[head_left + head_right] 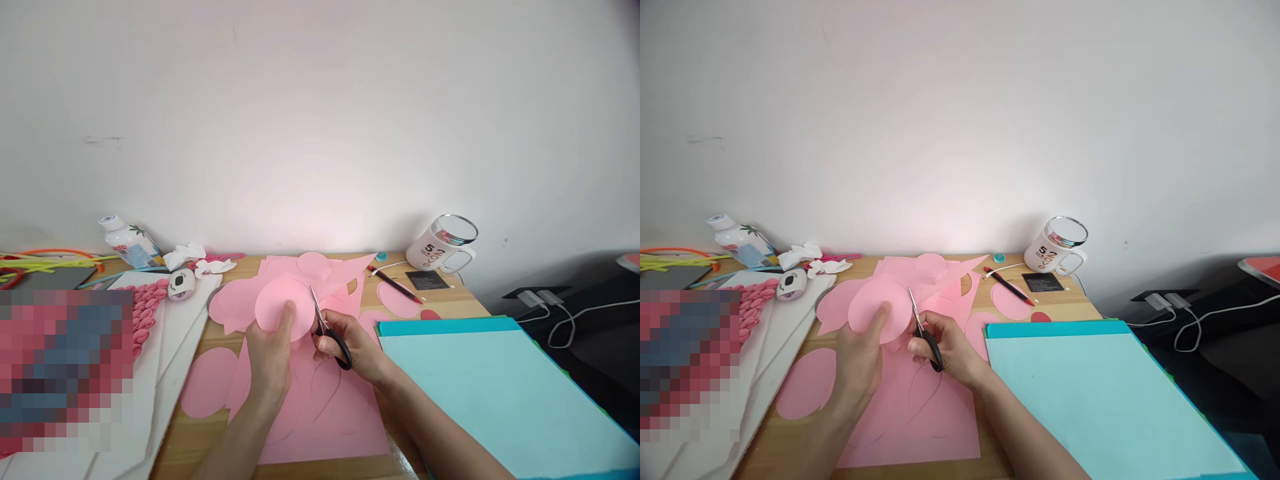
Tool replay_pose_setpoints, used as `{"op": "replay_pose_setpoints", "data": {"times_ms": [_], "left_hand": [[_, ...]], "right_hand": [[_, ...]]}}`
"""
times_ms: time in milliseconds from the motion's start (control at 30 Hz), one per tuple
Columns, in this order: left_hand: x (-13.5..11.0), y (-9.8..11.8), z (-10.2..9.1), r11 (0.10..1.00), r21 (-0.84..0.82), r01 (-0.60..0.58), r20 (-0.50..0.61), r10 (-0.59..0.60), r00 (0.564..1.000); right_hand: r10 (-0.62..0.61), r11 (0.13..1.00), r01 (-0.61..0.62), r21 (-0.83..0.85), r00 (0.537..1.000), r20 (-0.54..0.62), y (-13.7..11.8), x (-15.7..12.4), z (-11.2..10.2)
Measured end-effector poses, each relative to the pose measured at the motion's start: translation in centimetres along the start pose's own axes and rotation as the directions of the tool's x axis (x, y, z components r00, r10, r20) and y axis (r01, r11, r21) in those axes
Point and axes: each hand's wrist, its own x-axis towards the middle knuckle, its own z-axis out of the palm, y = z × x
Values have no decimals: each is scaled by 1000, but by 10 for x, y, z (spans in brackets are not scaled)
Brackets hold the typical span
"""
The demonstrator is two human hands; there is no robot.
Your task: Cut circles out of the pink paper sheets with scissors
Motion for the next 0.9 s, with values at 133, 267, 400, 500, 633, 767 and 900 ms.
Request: {"op": "replay_pose_setpoints", "data": {"times_ms": [133,267,400,500,633,767,900], "left_hand": [[0,0,-1,1000,1,-7,-1,7,1000],[1,-1,-2,1000,7,-20,17,20,1000],[1,0,-2,1000,7,-17,13,17,1000],[0,2,-1,1000,-1,1,6,-1,1000],[0,2,0,1000,-24,13,-3,-13,1000],[0,0,1,999,-45,-3,-6,3,1000],[-3,-2,2,999,-39,-35,32,36,999]], "right_hand": [[-6,1000,6,7,1000,1,1,0,0],[-4,1000,4,14,1000,-2,1,0,0],[-12,1000,12,2,1000,0,0,0,0],[-10,1000,10,-3,1000,-6,-1,0,1],[-14,1000,14,-6,1000,-9,0,-1,1],[-18,1000,18,0,1000,-21,2,-1,3],[-21,1000,21,10,999,-32,2,0,4]]}}
